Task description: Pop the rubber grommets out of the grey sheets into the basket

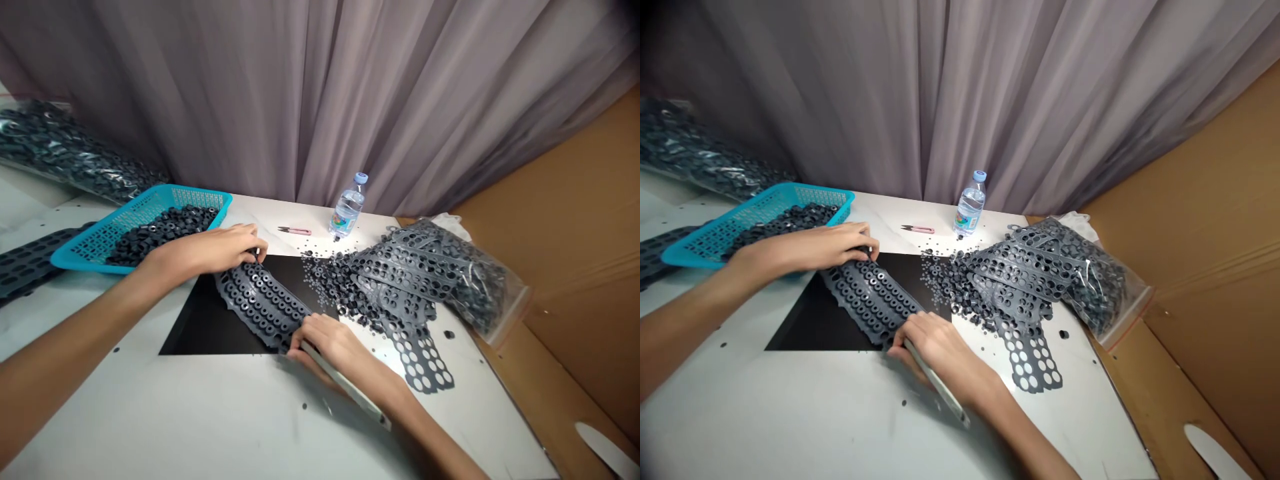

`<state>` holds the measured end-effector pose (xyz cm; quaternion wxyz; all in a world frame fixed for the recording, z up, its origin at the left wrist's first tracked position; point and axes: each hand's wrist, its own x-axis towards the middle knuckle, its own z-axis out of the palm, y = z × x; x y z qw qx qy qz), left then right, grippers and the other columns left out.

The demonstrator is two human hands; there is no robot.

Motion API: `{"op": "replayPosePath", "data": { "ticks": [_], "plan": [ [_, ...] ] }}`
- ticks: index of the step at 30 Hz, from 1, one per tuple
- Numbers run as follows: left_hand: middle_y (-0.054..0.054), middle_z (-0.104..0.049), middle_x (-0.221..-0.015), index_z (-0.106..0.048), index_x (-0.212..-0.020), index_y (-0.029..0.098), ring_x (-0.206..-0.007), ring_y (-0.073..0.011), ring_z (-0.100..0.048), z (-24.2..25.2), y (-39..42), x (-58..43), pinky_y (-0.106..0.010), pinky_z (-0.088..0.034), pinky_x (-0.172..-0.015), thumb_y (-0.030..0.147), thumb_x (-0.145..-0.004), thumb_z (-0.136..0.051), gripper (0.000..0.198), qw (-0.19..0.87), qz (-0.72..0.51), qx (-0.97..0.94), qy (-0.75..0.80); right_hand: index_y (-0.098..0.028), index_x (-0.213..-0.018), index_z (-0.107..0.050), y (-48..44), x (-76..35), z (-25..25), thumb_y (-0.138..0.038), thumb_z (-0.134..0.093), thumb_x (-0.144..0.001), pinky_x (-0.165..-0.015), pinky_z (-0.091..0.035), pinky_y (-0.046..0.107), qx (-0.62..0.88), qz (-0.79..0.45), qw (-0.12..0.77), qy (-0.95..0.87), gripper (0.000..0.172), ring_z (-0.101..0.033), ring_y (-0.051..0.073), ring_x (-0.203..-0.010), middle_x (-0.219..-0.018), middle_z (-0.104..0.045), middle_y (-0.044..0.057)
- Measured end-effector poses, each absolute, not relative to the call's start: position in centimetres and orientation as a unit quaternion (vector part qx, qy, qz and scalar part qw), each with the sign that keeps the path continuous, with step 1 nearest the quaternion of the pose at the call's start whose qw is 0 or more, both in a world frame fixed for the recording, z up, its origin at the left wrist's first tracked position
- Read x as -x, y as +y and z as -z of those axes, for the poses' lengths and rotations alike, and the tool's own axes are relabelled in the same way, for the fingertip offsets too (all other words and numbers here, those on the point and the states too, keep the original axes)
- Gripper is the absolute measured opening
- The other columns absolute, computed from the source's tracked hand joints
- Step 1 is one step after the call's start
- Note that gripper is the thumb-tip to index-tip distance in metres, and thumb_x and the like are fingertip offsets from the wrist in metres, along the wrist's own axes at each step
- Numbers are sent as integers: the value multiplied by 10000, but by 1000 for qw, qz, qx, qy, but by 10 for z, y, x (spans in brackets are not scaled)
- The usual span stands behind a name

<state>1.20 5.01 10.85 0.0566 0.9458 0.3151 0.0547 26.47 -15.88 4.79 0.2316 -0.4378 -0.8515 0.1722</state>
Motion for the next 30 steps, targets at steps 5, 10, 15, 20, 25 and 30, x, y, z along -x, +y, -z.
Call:
{"op": "replayPosePath", "data": {
  "ticks": [5, 10, 15, 20, 25, 30],
  "plan": [
    [-66, -672, -1012, -790, -900, 245, -1039, -237, -603, -85, 101, -43, -305, -439, -902, 178, -941, -580, 224, 66, 13, -963, 263, -226, -1011, -711, -151, -288, -56, -378, -603, -1055, -830, -510, 329, 544, -156, 310, -764, 192, -677, 212, -905, -972, -731, 61],
    [-150, -614, -1257, -756, -1129, 208, -1309, -349, -467, -66, 83, -50, -516, -295, -1152, 166, -990, -498, 296, -2, -72, -957, 281, -242, -1077, -743, -151, -308, -61, -343, -514, -1084, -800, -502, 332, 595, -191, 281, -728, 251, -680, 210, -894, -994, -735, 56],
    [-248, -405, -1576, -545, -1487, 164, -1504, -437, -322, -53, 18, -44, -602, -246, -1215, 312, -1060, -469, 458, -83, -190, -904, 374, -213, -1156, -657, -153, -296, -48, -386, -589, -1043, -638, -494, 273, 587, -366, 325, -645, 218, -662, 165, -721, -842, -707, 11],
    [-297, -418, -1598, -397, -1592, 80, -1522, -490, -337, -17, -13, -30, -630, -305, -1205, 702, -1032, -365, 837, 50, -88, -865, 491, -200, -940, -630, -153, -281, -38, -368, -641, -992, -561, -492, 243, 539, -482, 386, -573, 176, -665, 156, -666, -784, -689, 13],
    [-175, -181, -1758, -327, -1650, 169, -1635, -392, -72, 2, 11, -15, -550, -170, -1307, 776, -998, -355, 891, 111, -97, -887, 439, -204, -919, -644, -152, -280, -39, -287, -640, -968, -565, -466, 230, 523, -515, 350, -582, 97, -653, 150, -690, -805, -700, 11],
    [-111, -181, -1767, -366, -1630, 250, -1632, -401, -76, -13, 15, -8, -584, -133, -1308, 722, -1018, -417, 775, 114, -141, -890, 419, -214, -964, -685, -148, -292, -40, -372, -630, -1011, -728, -510, 297, 593, -344, 363, -631, 173, -686, 195, -834, -920, -734, 40]
  ]
}}
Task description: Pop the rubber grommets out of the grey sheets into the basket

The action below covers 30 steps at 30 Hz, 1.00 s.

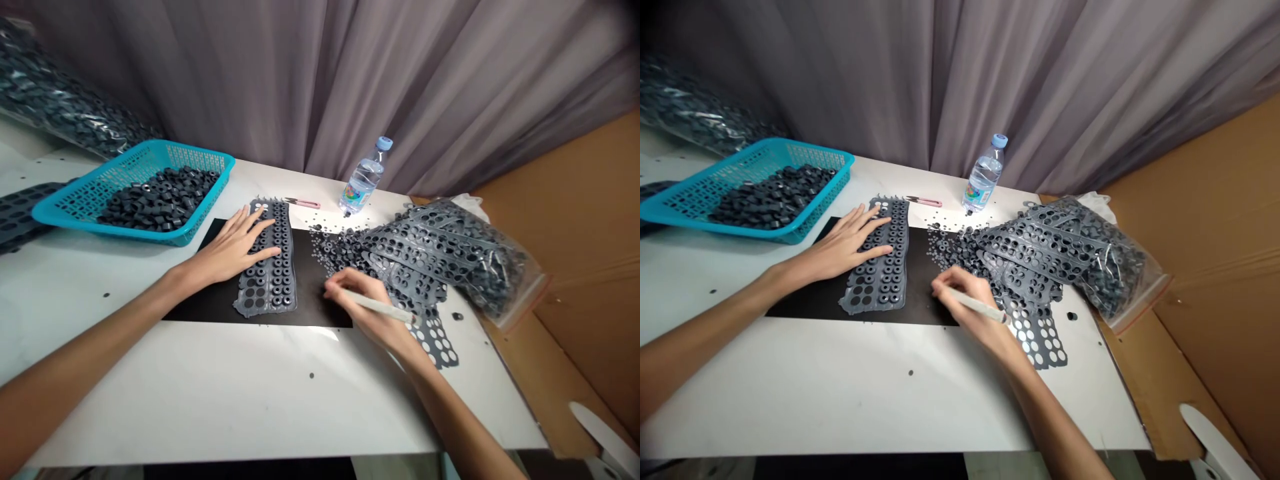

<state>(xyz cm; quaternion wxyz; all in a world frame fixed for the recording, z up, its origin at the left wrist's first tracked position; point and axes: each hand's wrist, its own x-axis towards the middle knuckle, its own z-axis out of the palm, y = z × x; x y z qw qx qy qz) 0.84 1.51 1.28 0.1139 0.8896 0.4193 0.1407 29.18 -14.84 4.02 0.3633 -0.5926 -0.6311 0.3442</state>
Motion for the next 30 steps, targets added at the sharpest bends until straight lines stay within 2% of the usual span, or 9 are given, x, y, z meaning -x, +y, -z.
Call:
{"op": "replayPosePath", "data": {
  "ticks": [3, 5, 7, 9, 11, 15, 22, 26, 30],
  "plan": [
    [-133, -365, -1675, -488, -1520, 226, -1555, -365, -314, -33, -7, -10, -543, -219, -1283, 620, -1055, -452, 610, 99, -208, -895, 382, -228, -1026, -675, -148, -299, -45, -361, -578, -1054, -784, -502, 323, 652, -152, 401, -626, 167, -682, 202, -856, -962, -735, 47],
    [-103, -597, -1432, -618, -1319, 230, -1344, -300, -546, -46, -25, -14, -450, -393, -1166, 579, -1051, -507, 453, 157, -191, -914, 323, -236, -1050, -675, -149, -301, -50, -340, -545, -1077, -799, -504, 318, 619, -136, 367, -681, 168, -682, 198, -868, -983, -730, 49],
    [-46, -678, -1196, -674, -1137, 245, -1121, -241, -639, -55, -40, -18, -360, -477, -999, 546, -1033, -571, 335, 224, -150, -925, 268, -242, -1055, -692, -150, -300, -53, -326, -517, -1094, -801, -507, 308, 549, -171, 280, -769, 198, -680, 194, -882, -998, -719, 54],
    [-15, -674, -1105, -690, -1058, 253, -1012, -208, -647, -58, -51, -22, -318, -474, -910, 497, -1015, -627, 256, 260, -115, -929, 235, -237, -1035, -701, -151, -298, -54, -334, -518, -1099, -811, -506, 309, 497, -177, 203, -825, 217, -667, 199, -900, -1004, -704, 63],
    [-5, -663, -1099, -697, -1050, 258, -988, -195, -641, -57, -56, -25, -305, -457, -883, 442, -1009, -650, 194, 274, -95, -930, 225, -223, -1003, -688, -150, -295, -52, -368, -565, -1080, -815, -504, 317, 489, -154, 175, -841, 206, -646, 208, -906, -987, -687, 68],
    [-4, -658, -1101, -683, -1103, 265, -1007, -198, -632, -54, -55, -25, -301, -448, -884, 388, -996, -665, 164, 305, -80, -920, 232, -217, -974, -655, -148, -294, -44, -404, -635, -1041, -806, -494, 319, 498, -142, 171, -838, 200, -620, 216, -907, -962, -667, 62],
    [-16, -658, -1107, -668, -1085, 258, -999, -201, -626, -52, -49, -22, -294, -470, -879, 374, -966, -675, 167, 352, -66, -903, 236, -222, -953, -602, -151, -290, -41, -285, -546, -1083, -801, -470, 320, 491, -116, 156, -849, 155, -604, 206, -879, -939, -645, 51],
    [-16, -665, -1074, -672, -1096, 262, -965, -200, -630, -52, -49, -22, -298, -471, -852, 383, -965, -679, 179, 340, -62, -906, 245, -212, -943, -574, -149, -290, -42, -221, -525, -1070, -791, -460, 331, 501, -57, 152, -850, 136, -602, 207, -854, -928, -643, 53],
    [-6, -686, -1074, -676, -1101, 265, -969, -200, -636, -56, -51, -22, -302, -460, -848, 435, -990, -666, 203, 320, -64, -914, 240, -205, -955, -586, -141, -303, -40, -255, -532, -1067, -772, -448, 352, 581, 62, 185, -790, 134, -601, 230, -843, -925, -647, 70]
  ]
}}
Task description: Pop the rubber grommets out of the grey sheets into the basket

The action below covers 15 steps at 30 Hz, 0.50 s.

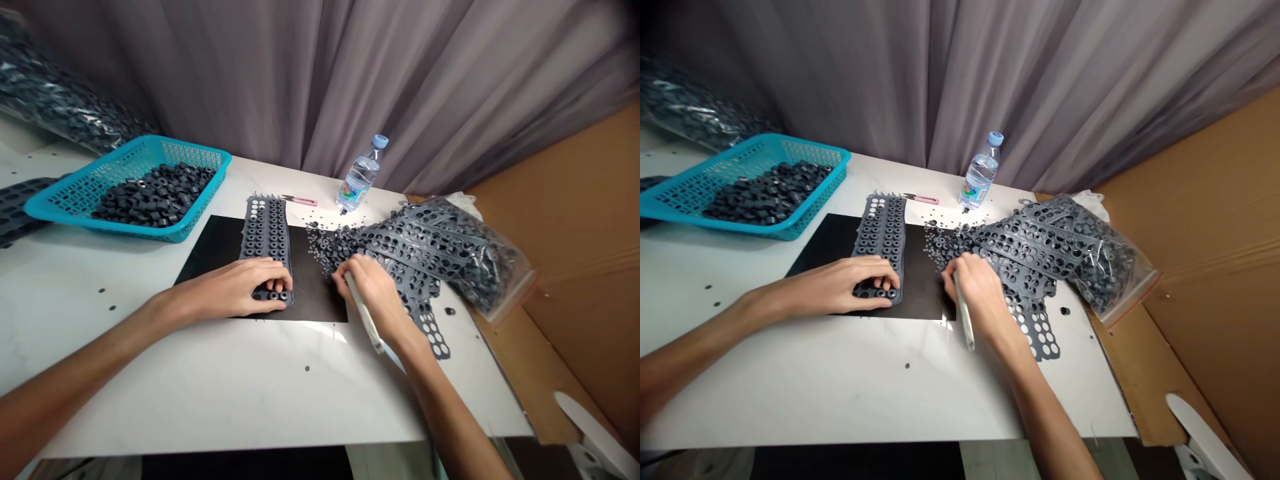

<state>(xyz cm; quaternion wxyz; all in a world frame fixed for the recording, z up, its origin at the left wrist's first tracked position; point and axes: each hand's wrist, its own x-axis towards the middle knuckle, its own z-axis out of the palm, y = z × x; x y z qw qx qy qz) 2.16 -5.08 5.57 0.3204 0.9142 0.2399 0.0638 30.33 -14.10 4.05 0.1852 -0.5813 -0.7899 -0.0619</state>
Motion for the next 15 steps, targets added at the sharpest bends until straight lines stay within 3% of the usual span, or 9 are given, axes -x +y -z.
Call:
{"op": "replayPosePath", "data": {
  "ticks": [4, 9, 15],
  "plan": [
    [-6, -706, -1074, -686, -1056, 247, -1044, -210, -636, -57, -54, -22, -320, -424, -933, 368, -1062, -571, 167, 270, -75, -937, 209, -201, -992, -630, -137, -316, -37, -268, -490, -1081, -783, -442, 376, 639, 156, 209, -723, 179, -596, 262, -870, -915, -644, 87],
    [-12, -705, -1086, -700, -1042, 243, -1050, -219, -626, -54, -53, -21, -338, -404, -976, 347, -1057, -582, 158, 243, -96, -948, 183, -221, -1018, -660, -140, -317, -35, -266, -488, -1074, -824, -453, 387, 637, 111, 255, -719, 186, -603, 264, -895, -940, -656, 89],
    [-6, -711, -1088, -713, -1048, 245, -1048, -213, -632, -53, -53, -21, -349, -394, -1017, 340, -1050, -594, 153, 242, -114, -947, 177, -234, -904, -611, -143, -315, -38, -367, -571, -1048, -734, -419, 357, 669, 95, 306, -670, 201, -574, 240, -813, -886, -631, 66]
  ]
}}
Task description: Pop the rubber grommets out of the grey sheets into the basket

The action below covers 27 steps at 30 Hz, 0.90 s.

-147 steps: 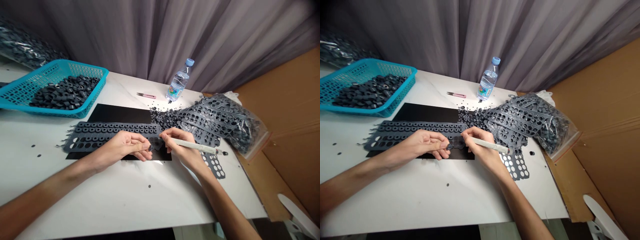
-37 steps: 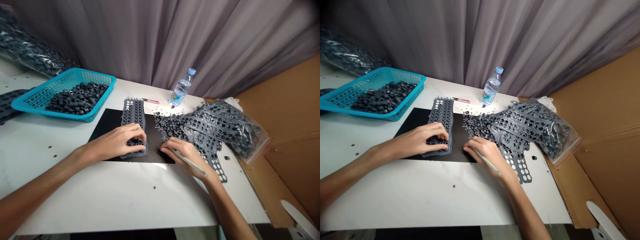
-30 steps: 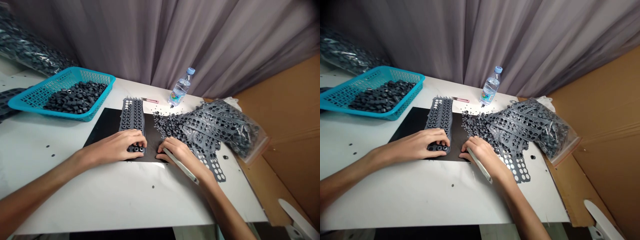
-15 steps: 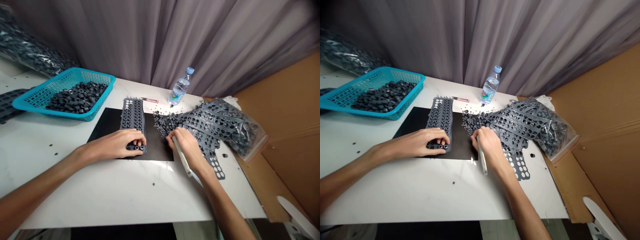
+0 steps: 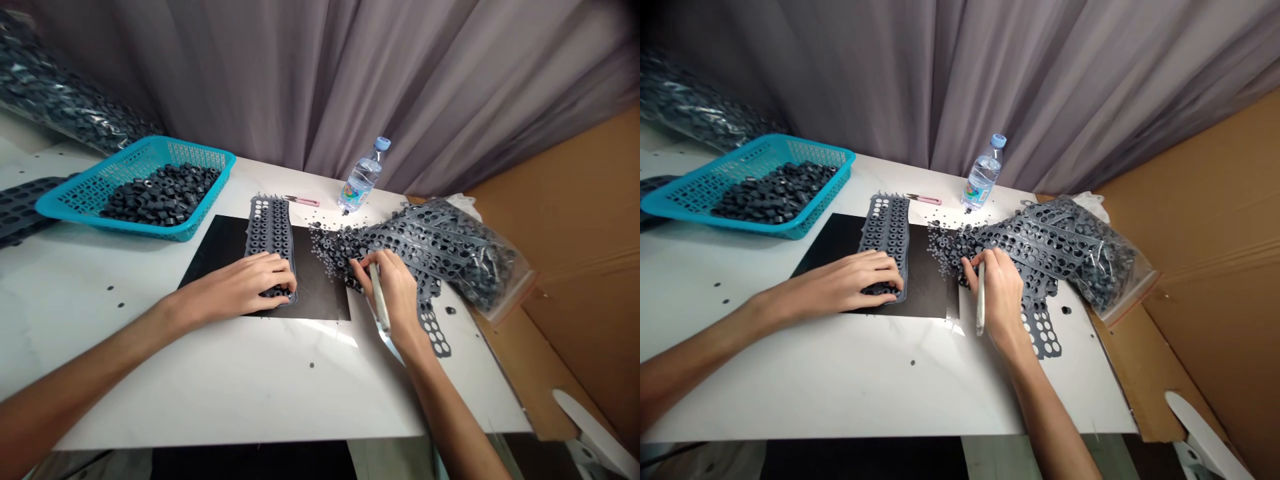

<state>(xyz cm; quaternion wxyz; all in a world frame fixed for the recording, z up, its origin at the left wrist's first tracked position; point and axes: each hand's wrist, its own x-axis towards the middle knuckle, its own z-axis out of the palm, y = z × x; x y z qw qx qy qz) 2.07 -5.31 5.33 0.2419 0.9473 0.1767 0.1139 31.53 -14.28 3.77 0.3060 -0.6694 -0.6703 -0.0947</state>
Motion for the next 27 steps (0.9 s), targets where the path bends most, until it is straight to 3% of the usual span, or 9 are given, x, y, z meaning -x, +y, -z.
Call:
{"op": "replayPosePath", "data": {
  "ticks": [4, 9, 13, 17, 27],
  "plan": [
    [-19, -714, -1089, -697, -1059, 230, -1041, -221, -643, -52, -55, -21, -354, -409, -995, 293, -1046, -586, 128, 220, -112, -954, 170, -220, -896, -647, -143, -307, -43, -331, -510, -1072, -726, -430, 344, 643, -10, 336, -688, 249, -573, 205, -764, -859, -623, 56],
    [-42, -718, -1120, -697, -1095, 221, -1058, -241, -649, -51, -56, -20, -375, -424, -994, 222, -995, -607, 134, 198, -112, -959, 166, -218, -1200, -642, -152, -278, -40, -350, -561, -1035, -606, -492, 279, 576, -315, 372, -657, 226, -635, 165, -686, -829, -670, 12],
    [-42, -737, -1074, -713, -1079, 215, -1031, -241, -664, -55, -56, -21, -367, -453, -951, 165, -962, -593, 175, 212, -113, -956, 171, -210, -1003, -606, -156, -256, -30, -385, -637, -993, -537, -529, 255, 526, -474, 409, -576, 177, -655, 149, -591, -766, -689, 6],
    [-27, -749, -1016, -731, -1039, 222, -977, -222, -672, -55, -53, -21, -342, -467, -897, 148, -965, -577, 185, 235, -120, -949, 171, -202, -896, -594, -155, -248, -23, -357, -670, -969, -526, -544, 251, 493, -524, 431, -544, 187, -649, 134, -549, -763, -703, 11],
    [-21, -777, -1021, -777, -1022, 246, -982, -211, -695, -49, -46, -20, -323, -485, -899, 221, -983, -621, 163, 271, -134, -939, 163, -203, -906, -598, -154, -244, -16, -319, -667, -965, -533, -550, 255, 491, -539, 420, -540, 148, -650, 136, -560, -744, -702, 0]
  ]
}}
